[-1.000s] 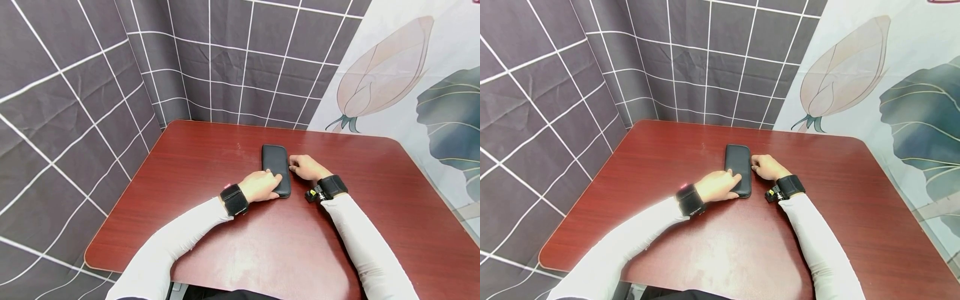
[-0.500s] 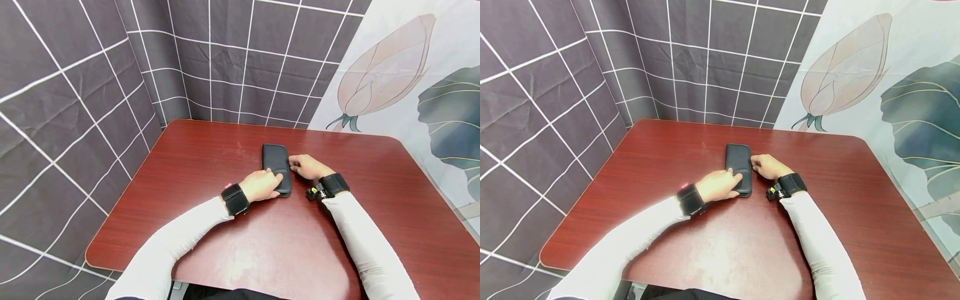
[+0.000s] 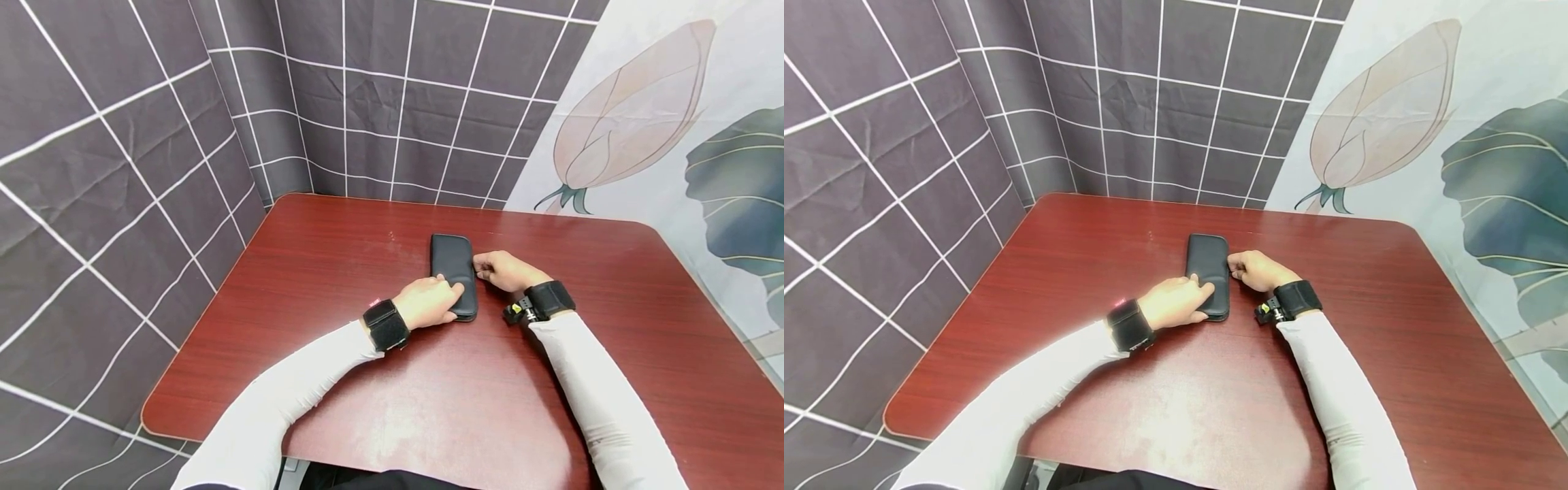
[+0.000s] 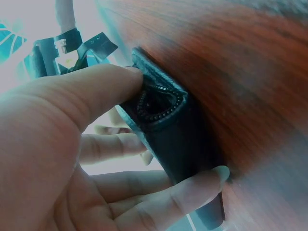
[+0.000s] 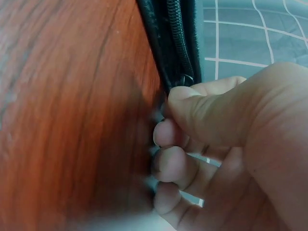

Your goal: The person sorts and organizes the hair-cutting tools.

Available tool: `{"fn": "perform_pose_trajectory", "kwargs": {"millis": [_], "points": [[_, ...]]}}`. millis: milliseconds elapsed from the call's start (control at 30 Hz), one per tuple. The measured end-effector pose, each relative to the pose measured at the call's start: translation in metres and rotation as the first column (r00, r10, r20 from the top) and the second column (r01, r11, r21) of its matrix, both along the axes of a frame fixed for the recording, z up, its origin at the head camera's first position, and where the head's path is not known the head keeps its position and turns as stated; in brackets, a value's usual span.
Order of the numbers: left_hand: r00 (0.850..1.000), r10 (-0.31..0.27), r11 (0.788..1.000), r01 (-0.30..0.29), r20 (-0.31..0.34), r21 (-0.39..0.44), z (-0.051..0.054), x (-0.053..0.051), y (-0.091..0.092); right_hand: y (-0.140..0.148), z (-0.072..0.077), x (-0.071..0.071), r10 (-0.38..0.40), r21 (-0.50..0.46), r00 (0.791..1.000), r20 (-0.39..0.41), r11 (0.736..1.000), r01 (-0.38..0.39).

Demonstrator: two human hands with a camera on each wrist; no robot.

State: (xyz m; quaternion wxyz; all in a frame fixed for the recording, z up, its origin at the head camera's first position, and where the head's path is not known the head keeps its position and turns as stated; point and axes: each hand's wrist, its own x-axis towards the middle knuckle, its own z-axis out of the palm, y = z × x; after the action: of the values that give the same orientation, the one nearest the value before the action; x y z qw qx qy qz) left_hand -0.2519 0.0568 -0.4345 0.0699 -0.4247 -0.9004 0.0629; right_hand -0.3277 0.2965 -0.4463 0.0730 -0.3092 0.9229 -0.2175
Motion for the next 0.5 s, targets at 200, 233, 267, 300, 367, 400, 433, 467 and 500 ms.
{"fn": "perform_pose_trajectory", "kwargs": {"millis": [200,233,267,300,367,400,433,467,500], "points": [[1.000,0.004,1.000,-0.004,0.008,-0.004,-0.0006,-0.0010,0.0014,0.0006,0.0007,-0.0008,0.018,0.009,0.999,0.029,1.000,-0.018],[1.000,0.007,1.000,-0.007,0.014,-0.005,-0.0006,-0.0010,0.0013,0.0007,0.0008,-0.0006,0.018,0.009,0.999,0.036,1.000,-0.018],[1.000,0.011,1.000,-0.010,0.022,-0.006,-0.0009,-0.0011,0.0012,0.0004,0.0012,-0.0001,0.023,0.008,0.999,0.045,1.000,-0.024],[0.999,0.016,1.000,-0.015,0.032,-0.006,-0.0011,-0.0011,0.0010,0.0003,0.0014,0.0004,0.029,0.008,0.998,0.052,1.000,-0.030],[0.999,0.021,1.000,-0.021,0.044,-0.005,-0.0003,-0.0009,0.0012,0.0003,0.0024,0.0017,0.037,0.006,0.997,0.066,0.999,-0.038],[0.998,0.024,1.000,-0.024,0.050,-0.006,0.0000,-0.0007,0.0013,0.0001,0.0029,0.0023,0.040,0.003,0.997,0.073,0.999,-0.040],[0.998,0.025,1.000,-0.025,0.056,-0.006,0.0005,-0.0005,0.0013,0.0002,0.0030,0.0026,0.043,0.001,0.996,0.079,0.999,-0.043],[0.998,0.025,1.000,-0.024,0.059,-0.006,0.0008,-0.0005,0.0014,0.0003,0.0030,0.0027,0.045,0.000,0.995,0.084,0.999,-0.045],[0.998,0.024,1.000,-0.024,0.063,-0.006,0.0015,-0.0005,0.0013,0.0005,0.0030,0.0029,0.046,-0.002,0.995,0.087,0.999,-0.046]]}}
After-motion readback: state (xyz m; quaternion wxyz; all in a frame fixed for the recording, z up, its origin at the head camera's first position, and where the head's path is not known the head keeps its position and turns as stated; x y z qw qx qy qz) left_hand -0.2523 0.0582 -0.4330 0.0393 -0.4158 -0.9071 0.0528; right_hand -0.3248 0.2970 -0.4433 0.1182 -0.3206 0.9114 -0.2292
